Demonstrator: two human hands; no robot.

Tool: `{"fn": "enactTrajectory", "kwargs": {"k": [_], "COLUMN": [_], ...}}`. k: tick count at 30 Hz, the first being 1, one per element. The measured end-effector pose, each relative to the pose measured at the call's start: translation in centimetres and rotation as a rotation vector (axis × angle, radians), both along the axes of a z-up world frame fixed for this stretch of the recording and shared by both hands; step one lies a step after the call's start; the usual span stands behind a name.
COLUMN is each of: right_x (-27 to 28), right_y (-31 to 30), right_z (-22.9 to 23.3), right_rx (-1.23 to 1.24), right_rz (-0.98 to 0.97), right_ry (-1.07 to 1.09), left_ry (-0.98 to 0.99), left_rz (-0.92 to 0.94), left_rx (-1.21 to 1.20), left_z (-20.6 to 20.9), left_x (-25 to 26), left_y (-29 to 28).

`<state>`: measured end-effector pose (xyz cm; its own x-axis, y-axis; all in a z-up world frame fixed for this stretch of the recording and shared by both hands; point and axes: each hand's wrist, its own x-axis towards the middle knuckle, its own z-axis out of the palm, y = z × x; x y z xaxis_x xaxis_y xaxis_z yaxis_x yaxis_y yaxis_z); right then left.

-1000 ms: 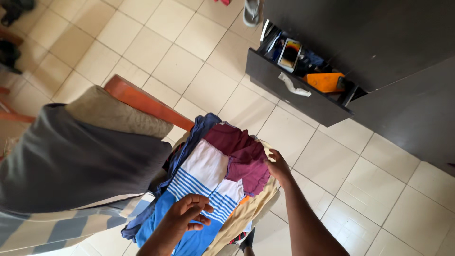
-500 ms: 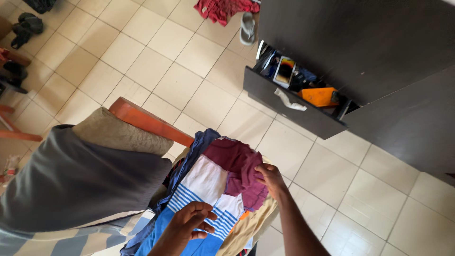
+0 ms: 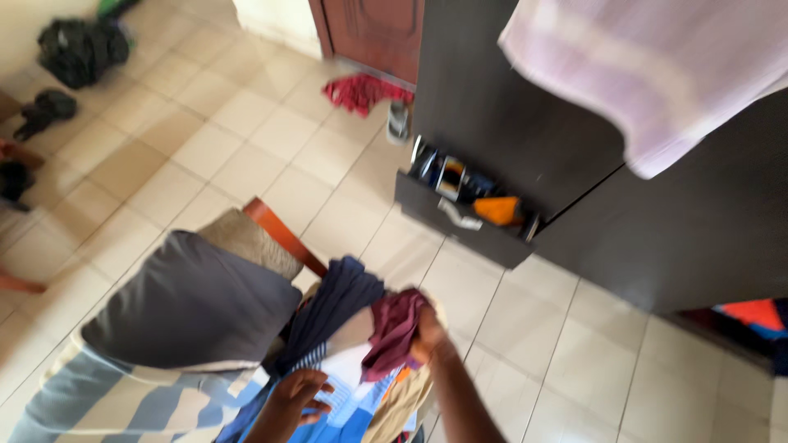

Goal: The person folds clothes by hand and places them into a wardrobe. The person picks up items from a pile, folds them one at a time, and places each item onto a shelf inside the wardrobe.

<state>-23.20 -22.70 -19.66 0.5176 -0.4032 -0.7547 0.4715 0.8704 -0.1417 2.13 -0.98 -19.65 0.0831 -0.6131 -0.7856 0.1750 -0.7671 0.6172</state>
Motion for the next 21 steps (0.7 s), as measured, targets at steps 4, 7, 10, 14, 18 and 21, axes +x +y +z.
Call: {"fn": "enactTrajectory", "kwargs": {"k": [4,7,10,14,18,21], "right_x": [3.1,4.9,7.1,7.0,3.3,-0.5], "right_y": [1.8,5.2,8.8,14.0,18.0,20.9], "right_z": [8.2,17.5,27.6,38.0,42.0,40.9], "right_rx": [-0.163,-0.443,-0.634,-0.933,-1.190,-1.307], "right_rz": [-0.135,0.002,0.097,0.194,0.161,0.119], "right_ry": [-0.190,-0.326,-0.376,-0.394,-0.217,0.231], "left_ry": [-0.083,-0.674,-0.742,-0.820,-0.663,-0.327], "left_rz": [-0.012,-0.071,-0.052,-0.188,-0.110,-0.105], "left_rx": [-0.066,-1.130,-1.056,-0.781,-0.996,-1.082], "left_z": [5.1,15.4,25.8,33.0,37.4,43.0], "left_x": [0.5,-1.8,-2.9,-0.7,1.0,-0.1], "left_y": [-1.5,-1.8,-2.8,-0.6,1.9,3.8]}}
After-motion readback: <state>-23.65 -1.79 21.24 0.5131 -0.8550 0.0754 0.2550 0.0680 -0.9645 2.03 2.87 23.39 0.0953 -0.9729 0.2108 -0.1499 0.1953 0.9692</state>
